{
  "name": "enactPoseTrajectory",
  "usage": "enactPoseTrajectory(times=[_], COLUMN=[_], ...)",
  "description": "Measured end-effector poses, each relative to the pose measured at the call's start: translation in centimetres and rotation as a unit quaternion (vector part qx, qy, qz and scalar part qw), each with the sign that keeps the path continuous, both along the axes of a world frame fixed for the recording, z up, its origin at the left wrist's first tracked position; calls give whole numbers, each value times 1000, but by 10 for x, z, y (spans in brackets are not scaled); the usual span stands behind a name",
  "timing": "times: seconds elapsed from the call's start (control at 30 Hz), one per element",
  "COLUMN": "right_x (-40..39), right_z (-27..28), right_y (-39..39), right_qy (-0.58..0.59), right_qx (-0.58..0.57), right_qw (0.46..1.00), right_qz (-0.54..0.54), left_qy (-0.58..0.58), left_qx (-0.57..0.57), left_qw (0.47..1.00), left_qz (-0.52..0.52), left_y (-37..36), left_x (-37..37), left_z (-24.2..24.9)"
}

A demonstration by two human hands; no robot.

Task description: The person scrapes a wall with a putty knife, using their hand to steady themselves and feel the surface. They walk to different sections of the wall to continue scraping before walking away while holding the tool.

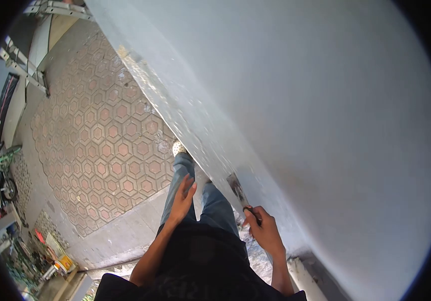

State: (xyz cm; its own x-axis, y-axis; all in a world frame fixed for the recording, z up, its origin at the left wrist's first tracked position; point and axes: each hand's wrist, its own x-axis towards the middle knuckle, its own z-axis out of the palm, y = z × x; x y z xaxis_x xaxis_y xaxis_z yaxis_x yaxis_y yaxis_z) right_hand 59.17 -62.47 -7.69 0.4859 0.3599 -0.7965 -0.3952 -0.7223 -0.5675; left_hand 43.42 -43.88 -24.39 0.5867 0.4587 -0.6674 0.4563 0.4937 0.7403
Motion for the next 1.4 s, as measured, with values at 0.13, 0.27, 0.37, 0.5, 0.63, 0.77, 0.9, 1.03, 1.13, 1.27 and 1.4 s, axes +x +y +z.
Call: enactPoseTrajectory(times=[0.13,0.27,0.37,0.5,0.63,0.77,0.9,1.03,1.13,1.27,1.4], right_x=[-36,-66,-91,-131,-162,-181,-223,-278,-349,-456,-534], right_z=[16,31,34,-33,-43,-26,-80,-71,-79,-96,-92], right_y=[-96,-149,-161,-183,-191,-161,-161,-144,-146,-162,-166], right_qy=[-57,-178,-231,-316,-365,-395,-368,-301,-261,-172,-100], right_qx=[-34,-85,-10,-15,-74,-59,-124,-152,-183,-188,-150], right_qw=[997,980,965,946,919,881,874,845,806,693,564], right_qz=[-47,-12,-122,-66,-128,-254,-293,-414,-499,-675,-806], left_qy=[-10,17,17,56,103,135,170,208,237,243,223], left_qx=[30,66,107,131,131,96,66,81,96,140,183], left_qw=[996,993,990,984,983,984,976,953,923,867,825], left_qz=[-89,-98,-95,-103,-79,-62,-123,-206,-286,-412,-486], left_y=[-39,-39,-31,-15,17,57,94,135,164,197,204], left_x=[-10,-21,-43,-84,-143,-197,-228,-259,-275,-298,-295], left_z=[-2,0,-9,-2,0,-29,-31,-45,-65,-87,-92])
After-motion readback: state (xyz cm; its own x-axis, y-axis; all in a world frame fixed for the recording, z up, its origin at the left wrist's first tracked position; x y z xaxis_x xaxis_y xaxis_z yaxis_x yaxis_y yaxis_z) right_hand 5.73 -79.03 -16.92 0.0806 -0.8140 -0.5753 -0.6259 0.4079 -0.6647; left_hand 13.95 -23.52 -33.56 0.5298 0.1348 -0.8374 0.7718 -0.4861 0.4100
